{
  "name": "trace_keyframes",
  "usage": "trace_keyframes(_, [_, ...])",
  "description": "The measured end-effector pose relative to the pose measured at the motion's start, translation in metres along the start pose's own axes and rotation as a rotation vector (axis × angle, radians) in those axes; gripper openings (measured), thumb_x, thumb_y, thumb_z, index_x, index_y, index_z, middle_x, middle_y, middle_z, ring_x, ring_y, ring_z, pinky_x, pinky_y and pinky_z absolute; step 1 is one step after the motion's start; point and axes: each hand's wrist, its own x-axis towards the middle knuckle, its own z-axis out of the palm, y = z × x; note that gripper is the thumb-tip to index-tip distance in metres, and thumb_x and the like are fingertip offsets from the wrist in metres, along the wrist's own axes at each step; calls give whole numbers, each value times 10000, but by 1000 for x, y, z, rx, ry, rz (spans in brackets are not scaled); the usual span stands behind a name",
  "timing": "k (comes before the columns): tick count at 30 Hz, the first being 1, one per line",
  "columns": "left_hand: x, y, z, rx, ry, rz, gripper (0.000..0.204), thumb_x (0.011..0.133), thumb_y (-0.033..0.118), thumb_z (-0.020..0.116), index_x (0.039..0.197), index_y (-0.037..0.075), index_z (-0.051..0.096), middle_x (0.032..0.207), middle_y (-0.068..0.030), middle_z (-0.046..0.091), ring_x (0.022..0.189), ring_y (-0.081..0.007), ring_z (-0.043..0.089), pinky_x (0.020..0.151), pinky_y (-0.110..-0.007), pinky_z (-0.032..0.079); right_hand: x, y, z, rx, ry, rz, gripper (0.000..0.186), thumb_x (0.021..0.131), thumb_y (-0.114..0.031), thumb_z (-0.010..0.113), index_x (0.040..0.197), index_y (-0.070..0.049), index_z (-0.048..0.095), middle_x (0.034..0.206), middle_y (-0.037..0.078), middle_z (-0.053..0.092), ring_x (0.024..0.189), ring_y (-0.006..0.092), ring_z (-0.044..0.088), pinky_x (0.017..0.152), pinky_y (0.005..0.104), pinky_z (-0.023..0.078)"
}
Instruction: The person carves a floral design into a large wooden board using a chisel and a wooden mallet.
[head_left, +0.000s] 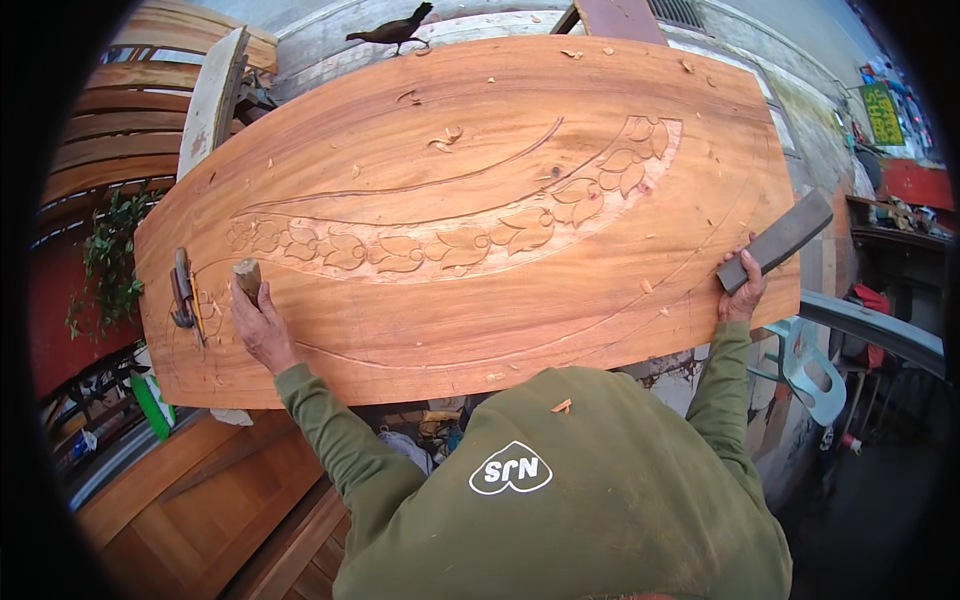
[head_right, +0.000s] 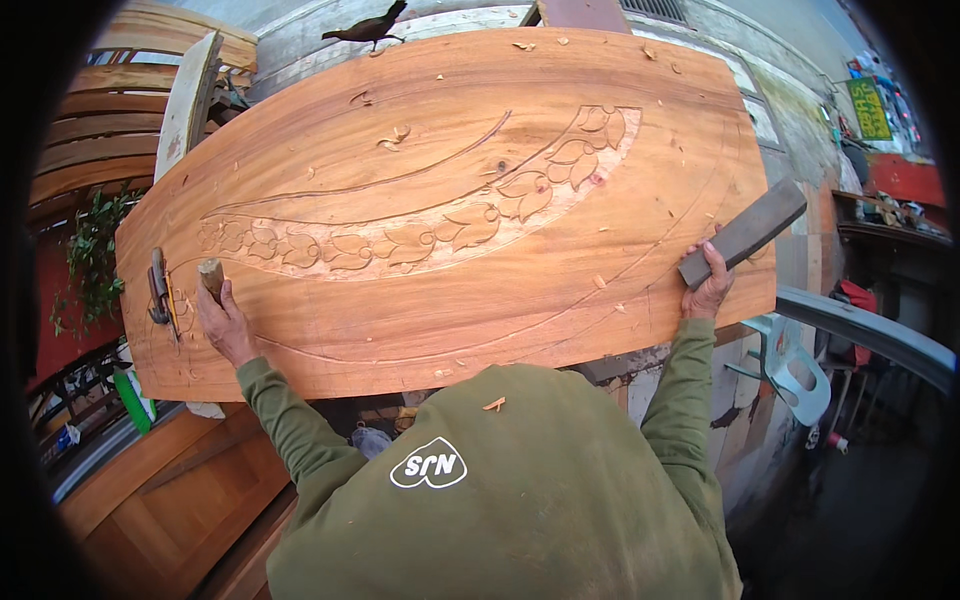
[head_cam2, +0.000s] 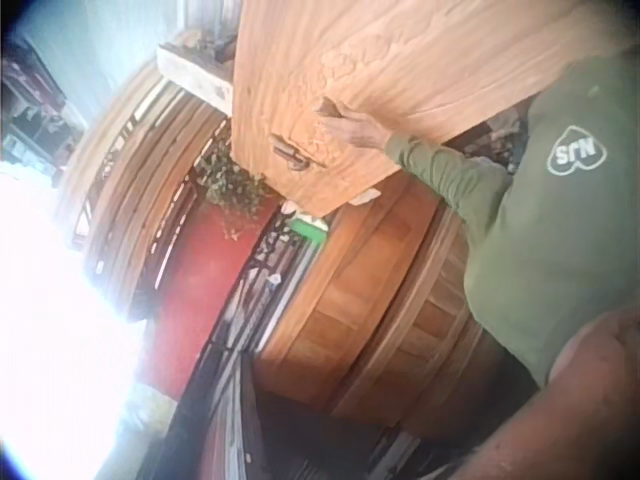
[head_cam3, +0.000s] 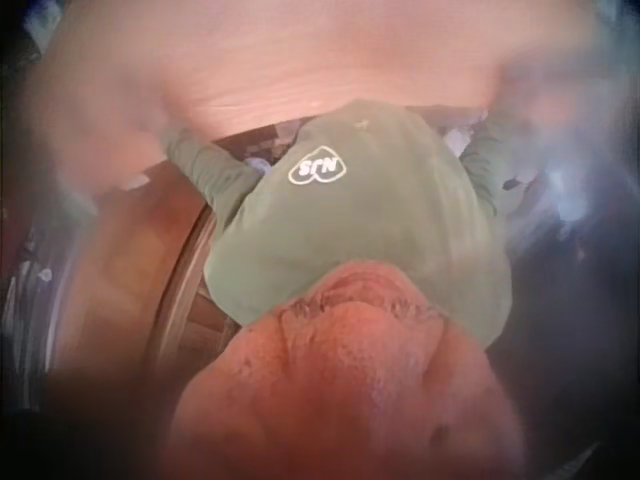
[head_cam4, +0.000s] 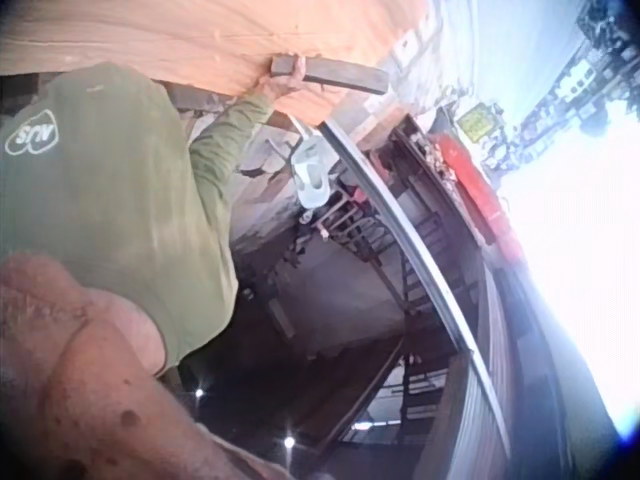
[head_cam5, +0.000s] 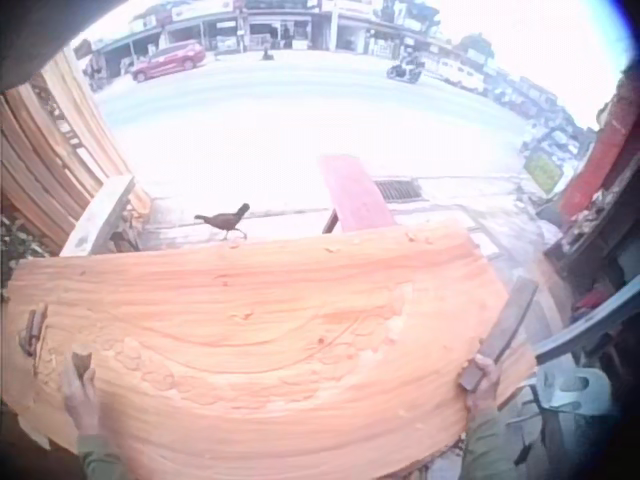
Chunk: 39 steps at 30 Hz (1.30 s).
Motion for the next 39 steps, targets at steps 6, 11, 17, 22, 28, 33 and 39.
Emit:
trace_keyframes(6, [-3, 174, -1, -638, -146, -167, 541, 1047, 361, 728, 1488, 71, 607, 1302, -185, 727, 1143, -247, 730, 956, -369, 606, -5, -2, 10, 14, -14, 15, 667, 912, -126, 719, 1510, 44, 478, 984, 108, 662, 851, 212, 671, 758, 356, 588])
trace_keyframes(11, [-52, 279, 35, -469, -595, 283, 707, 881, 465, 864, 1490, 188, 635, 812, -132, 775, 679, -277, 768, 627, -417, 624, -2, -3, 7, 27, -20, 15, 681, 906, -129, 717, 1512, 57, 469, 989, 111, 657, 856, 217, 669, 756, 357, 583])
trace_keyframes(17, [-85, 346, 33, -318, -826, 354, 727, 855, 434, 870, 1507, 219, 630, 828, -150, 772, 737, -360, 759, 661, -462, 594, -2, -1, 7, 42, -36, 29, 717, 883, -123, 721, 1516, 80, 451, 1006, 119, 650, 863, 223, 671, 768, 359, 586])
trace_keyframes(22, [-93, 349, 29, -415, -801, 496, 738, 856, 387, 866, 1524, 207, 610, 856, -121, 774, 749, -346, 756, 674, -465, 592, -4, -4, 11, 37, -52, 6, 753, 875, -120, 723, 1532, 98, 426, 1014, 121, 645, 873, 226, 671, 791, 362, 588])
trace_keyframes(28, [-100, 396, 10, -506, -882, 420, 715, 865, 428, 879, 1468, 151, 614, 908, -166, 753, 790, -349, 751, 684, -467, 579, -1, -4, 2, 19, -99, 26, 738, 903, -128, 703, 1548, 80, 410, 1034, 123, 633, 904, 227, 664, 820, 345, 582])
trace_keyframes(33, [-103, 406, 13, -638, -778, 241, 505, 978, 420, 784, 1278, 57, 599, 897, -162, 749, 717, -299, 746, 620, -420, 572, -1, -3, 3, 37, -114, 47, 751, 893, -122, 711, 1550, 80, 409, 1032, 120, 637, 896, 225, 666, 814, 353, 582])
trace_keyframes(39, [-66, 376, 27, -1239, -394, -234, 387, 1124, 366, 585, 1366, 74, 510, 917, -46, 610, 741, -167, 600, 645, -341, 532, -3, -7, 5, 40, -90, 74, 765, 880, -111, 717, 1551, 86, 408, 1030, 119, 638, 889, 223, 670, 809, 350, 584])
